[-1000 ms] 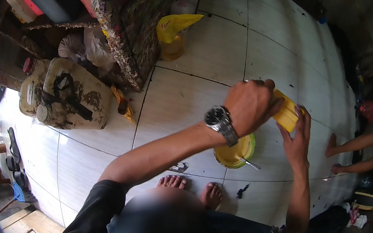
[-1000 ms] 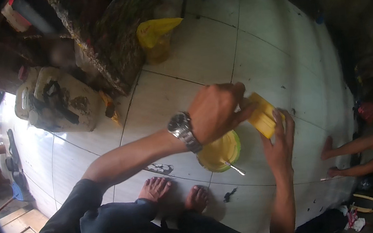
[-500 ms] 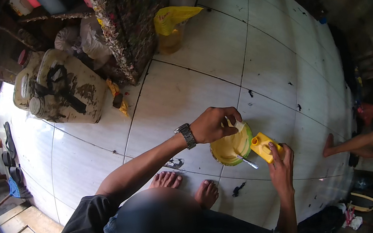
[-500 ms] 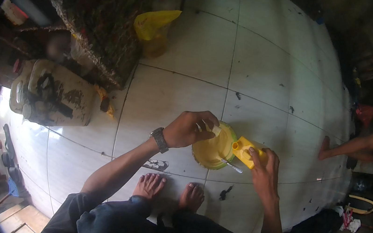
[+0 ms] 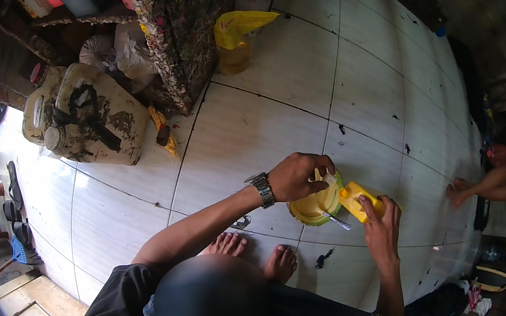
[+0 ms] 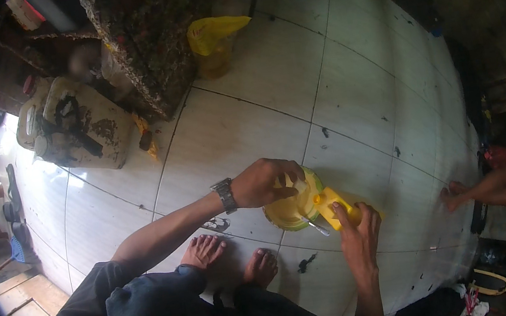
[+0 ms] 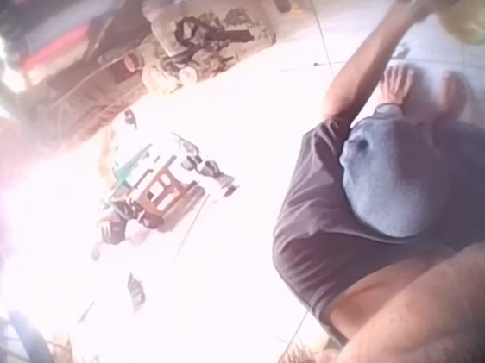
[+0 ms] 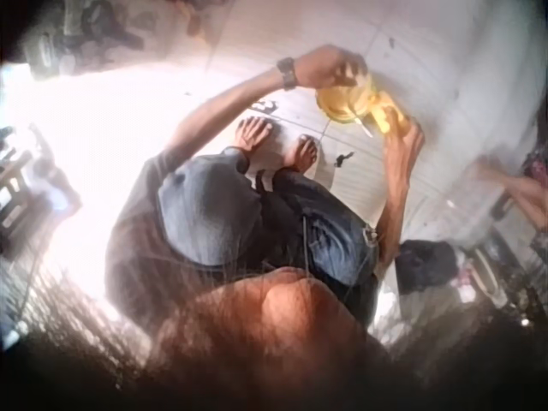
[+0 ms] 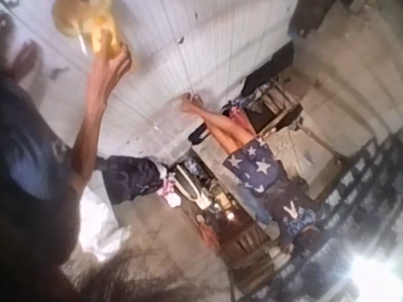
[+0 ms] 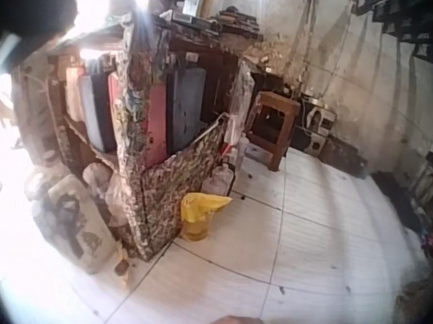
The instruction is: The person mixes yellow ink in a container by hand using a stirring tool, adds red liquid from a bottle, and continues to stir the mixture at a workshop station.
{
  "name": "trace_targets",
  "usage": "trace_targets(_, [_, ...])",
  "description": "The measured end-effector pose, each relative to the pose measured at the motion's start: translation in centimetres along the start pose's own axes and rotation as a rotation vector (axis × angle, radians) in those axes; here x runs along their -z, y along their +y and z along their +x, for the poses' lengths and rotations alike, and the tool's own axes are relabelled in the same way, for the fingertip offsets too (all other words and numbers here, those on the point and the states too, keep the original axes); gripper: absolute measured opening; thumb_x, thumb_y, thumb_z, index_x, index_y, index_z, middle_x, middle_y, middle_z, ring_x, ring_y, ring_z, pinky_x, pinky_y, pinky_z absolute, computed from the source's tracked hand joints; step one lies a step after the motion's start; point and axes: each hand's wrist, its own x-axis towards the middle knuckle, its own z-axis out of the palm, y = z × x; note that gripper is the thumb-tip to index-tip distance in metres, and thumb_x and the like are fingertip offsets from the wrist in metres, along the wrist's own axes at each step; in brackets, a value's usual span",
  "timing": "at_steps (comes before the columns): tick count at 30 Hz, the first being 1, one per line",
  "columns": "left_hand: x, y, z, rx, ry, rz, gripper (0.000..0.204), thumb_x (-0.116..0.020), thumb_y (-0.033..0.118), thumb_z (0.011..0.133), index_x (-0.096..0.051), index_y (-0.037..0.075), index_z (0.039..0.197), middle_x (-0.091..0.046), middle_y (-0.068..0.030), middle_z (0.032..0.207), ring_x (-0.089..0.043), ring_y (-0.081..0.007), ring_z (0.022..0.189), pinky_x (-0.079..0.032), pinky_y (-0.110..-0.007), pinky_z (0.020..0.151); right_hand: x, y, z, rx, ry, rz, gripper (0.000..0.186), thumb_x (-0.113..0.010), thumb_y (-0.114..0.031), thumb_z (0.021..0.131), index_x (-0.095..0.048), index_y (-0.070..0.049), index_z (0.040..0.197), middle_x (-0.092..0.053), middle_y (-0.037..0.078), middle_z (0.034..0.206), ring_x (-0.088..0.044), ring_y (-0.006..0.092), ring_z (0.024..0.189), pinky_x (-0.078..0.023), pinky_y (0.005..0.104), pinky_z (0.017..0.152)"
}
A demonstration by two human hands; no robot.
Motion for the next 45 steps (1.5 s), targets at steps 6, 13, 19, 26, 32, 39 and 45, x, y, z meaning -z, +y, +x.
trace_targets(6, [-0.1, -0.1, 0.0, -0.007, -0.007, 0.012, 0.028, -0.072, 0.012, 0.079, -0.063, 0.005, 0.105, -0.069, -0.0098, 0.089, -0.070, -0.0255, 0.074, -0.055, -0.036, 0.069, 0.8, -0.4, 0.1, -0.002, -0.016, -0.043, 0.067, -0.069, 0.000, 0.079, -0.051, -0.029, 0.136, -0.039, 0.015, 0.126, -0.042, 0.0374, 0.116, -0.038, 0.0519, 0.099])
trace_targets(13, [0.1, 0.2, 0.0, 0.003, -0.011, 0.014, 0.028, -0.071, 0.012, 0.079, -0.063, 0.005, 0.105, -0.070, -0.0101, 0.090, -0.070, -0.0259, 0.075, -0.055, -0.036, 0.070, 1.1, -0.3, 0.1, 0.004, -0.013, -0.084, 0.067, -0.070, 0.000, 0.079, -0.051, -0.030, 0.136, -0.039, 0.015, 0.126, -0.042, 0.0365, 0.115, -0.038, 0.0520, 0.099])
trace_targets(19, [0.0, 0.2, 0.1, -0.009, -0.007, 0.010, 0.027, -0.070, 0.010, 0.079, -0.063, 0.006, 0.105, -0.069, -0.0099, 0.090, -0.070, -0.0260, 0.075, -0.055, -0.036, 0.070, 1.3, -0.3, -0.1, 0.008, 0.011, -0.081, 0.075, -0.072, 0.005, 0.073, -0.048, -0.025, 0.138, -0.042, 0.017, 0.125, -0.042, 0.0378, 0.119, -0.035, 0.0519, 0.102])
trace_targets(26, [0.0, 0.7, 0.5, -0.053, -0.015, -0.024, 0.028, -0.071, 0.006, 0.076, -0.062, 0.006, 0.103, -0.069, -0.0093, 0.091, -0.069, -0.0266, 0.079, -0.054, -0.036, 0.071, 0.8, 1.0, -0.8, -0.041, 0.098, 0.127, 0.078, -0.074, 0.004, 0.076, -0.043, -0.021, 0.143, -0.040, 0.021, 0.131, -0.044, 0.0422, 0.121, -0.042, 0.0501, 0.098])
trace_targets(32, [0.5, 1.7, 1.0, -0.047, -0.067, 0.005, 0.029, -0.072, 0.006, 0.078, -0.062, 0.006, 0.106, -0.069, -0.0087, 0.098, -0.068, -0.0243, 0.087, -0.054, -0.036, 0.075, 0.8, 0.8, -0.8, -0.023, 0.120, 0.188, 0.079, -0.074, 0.002, 0.077, -0.039, -0.017, 0.145, -0.041, 0.021, 0.131, -0.047, 0.0415, 0.119, -0.043, 0.0487, 0.097])
trace_targets(39, [-0.6, 2.7, 1.7, -0.071, -0.149, -0.114, 0.030, -0.072, 0.007, 0.081, -0.063, 0.006, 0.109, -0.070, -0.0082, 0.102, -0.068, -0.0216, 0.088, -0.054, -0.034, 0.075, 1.1, 1.0, -0.4, -0.075, 0.124, 0.349, 0.078, -0.077, -0.002, 0.076, -0.040, -0.013, 0.143, -0.043, 0.021, 0.129, -0.047, 0.0402, 0.120, -0.044, 0.0488, 0.097])
trace_targets(45, [-1.0, 3.8, 2.4, -0.131, -0.058, -0.142, 0.022, -0.074, 0.011, 0.079, -0.064, 0.001, 0.096, -0.070, -0.0109, 0.087, -0.069, -0.0270, 0.079, -0.054, -0.036, 0.073, 2.0, 0.5, -0.4, -0.045, 0.125, 0.231, 0.080, -0.078, -0.004, 0.074, -0.042, -0.017, 0.144, -0.043, 0.020, 0.129, -0.047, 0.0396, 0.118, -0.042, 0.0493, 0.097])
